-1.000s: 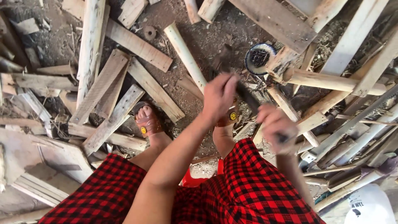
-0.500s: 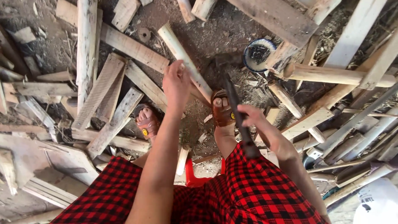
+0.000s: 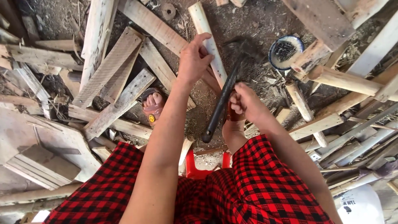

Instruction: Dismantling wooden boards and scrap wood using a hammer in a warehouse environment.

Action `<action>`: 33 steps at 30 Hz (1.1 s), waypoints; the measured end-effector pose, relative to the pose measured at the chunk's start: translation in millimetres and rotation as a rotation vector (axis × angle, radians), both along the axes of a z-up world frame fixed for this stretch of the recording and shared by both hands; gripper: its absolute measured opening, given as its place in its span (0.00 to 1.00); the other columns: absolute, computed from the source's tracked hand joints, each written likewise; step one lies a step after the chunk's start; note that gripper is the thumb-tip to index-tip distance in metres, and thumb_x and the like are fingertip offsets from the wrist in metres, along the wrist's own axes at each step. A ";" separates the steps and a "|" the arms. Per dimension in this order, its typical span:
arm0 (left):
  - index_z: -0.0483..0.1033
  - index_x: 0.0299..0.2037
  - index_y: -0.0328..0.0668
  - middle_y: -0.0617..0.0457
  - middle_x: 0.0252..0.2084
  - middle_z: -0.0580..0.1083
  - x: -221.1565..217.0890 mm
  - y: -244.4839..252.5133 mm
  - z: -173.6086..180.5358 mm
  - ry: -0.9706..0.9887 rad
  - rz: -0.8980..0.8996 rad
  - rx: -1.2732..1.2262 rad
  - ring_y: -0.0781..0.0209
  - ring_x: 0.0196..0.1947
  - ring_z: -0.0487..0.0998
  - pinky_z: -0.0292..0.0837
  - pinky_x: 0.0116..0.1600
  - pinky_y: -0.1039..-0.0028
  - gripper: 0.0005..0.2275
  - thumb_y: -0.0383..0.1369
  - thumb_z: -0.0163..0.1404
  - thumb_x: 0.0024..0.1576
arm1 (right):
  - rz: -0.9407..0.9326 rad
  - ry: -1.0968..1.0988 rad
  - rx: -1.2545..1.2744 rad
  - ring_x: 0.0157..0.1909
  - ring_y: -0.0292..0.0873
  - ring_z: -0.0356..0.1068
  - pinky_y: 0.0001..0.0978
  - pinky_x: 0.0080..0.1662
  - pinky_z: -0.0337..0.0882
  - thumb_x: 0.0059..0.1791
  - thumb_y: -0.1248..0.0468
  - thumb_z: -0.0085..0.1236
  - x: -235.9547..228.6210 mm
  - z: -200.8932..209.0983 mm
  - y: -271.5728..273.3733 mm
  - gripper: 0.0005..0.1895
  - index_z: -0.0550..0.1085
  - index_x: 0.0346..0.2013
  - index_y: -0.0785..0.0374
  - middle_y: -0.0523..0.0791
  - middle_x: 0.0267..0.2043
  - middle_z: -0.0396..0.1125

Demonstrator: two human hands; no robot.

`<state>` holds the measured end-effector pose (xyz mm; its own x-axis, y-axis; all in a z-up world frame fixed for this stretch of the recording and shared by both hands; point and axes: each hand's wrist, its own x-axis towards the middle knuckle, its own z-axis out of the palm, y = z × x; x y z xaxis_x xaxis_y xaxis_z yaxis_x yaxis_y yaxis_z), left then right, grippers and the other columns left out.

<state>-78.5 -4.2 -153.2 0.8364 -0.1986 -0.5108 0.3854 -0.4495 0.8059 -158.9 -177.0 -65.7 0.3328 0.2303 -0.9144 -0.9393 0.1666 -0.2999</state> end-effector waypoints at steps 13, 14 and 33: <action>0.60 0.60 0.49 0.57 0.25 0.70 -26.7 -6.0 1.5 -0.029 0.035 -0.019 0.68 0.23 0.70 0.74 0.33 0.80 0.25 0.19 0.51 0.52 | -0.676 -0.041 0.230 0.24 0.34 0.55 0.21 0.29 0.59 0.46 0.70 0.47 -8.2 -29.9 44.3 0.06 0.64 0.37 0.62 0.42 0.27 0.58; 0.58 0.60 0.46 0.56 0.27 0.73 -27.4 -5.1 2.6 -0.008 -0.014 0.002 0.67 0.24 0.74 0.78 0.33 0.83 0.25 0.18 0.48 0.52 | -0.584 -0.036 0.177 0.18 0.27 0.52 0.12 0.20 0.55 0.46 0.73 0.43 2.5 -2.4 35.8 0.09 0.62 0.41 0.63 0.40 0.27 0.57; 0.76 0.41 0.64 0.59 0.30 0.73 25.9 -8.6 -28.9 0.064 -0.115 0.106 0.74 0.17 0.65 0.68 0.22 0.83 0.12 0.26 0.49 0.53 | 1.144 -0.361 -0.827 0.26 0.51 0.70 0.31 0.23 0.77 0.52 0.68 0.45 -4.3 55.5 8.5 0.28 0.45 0.62 0.65 0.57 0.37 0.65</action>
<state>-52.6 -12.8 -182.0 0.7763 -0.2332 -0.5856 0.3759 -0.5745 0.7271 -163.2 -168.5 -10.3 0.5679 -0.0178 -0.8229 -0.2915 -0.9393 -0.1808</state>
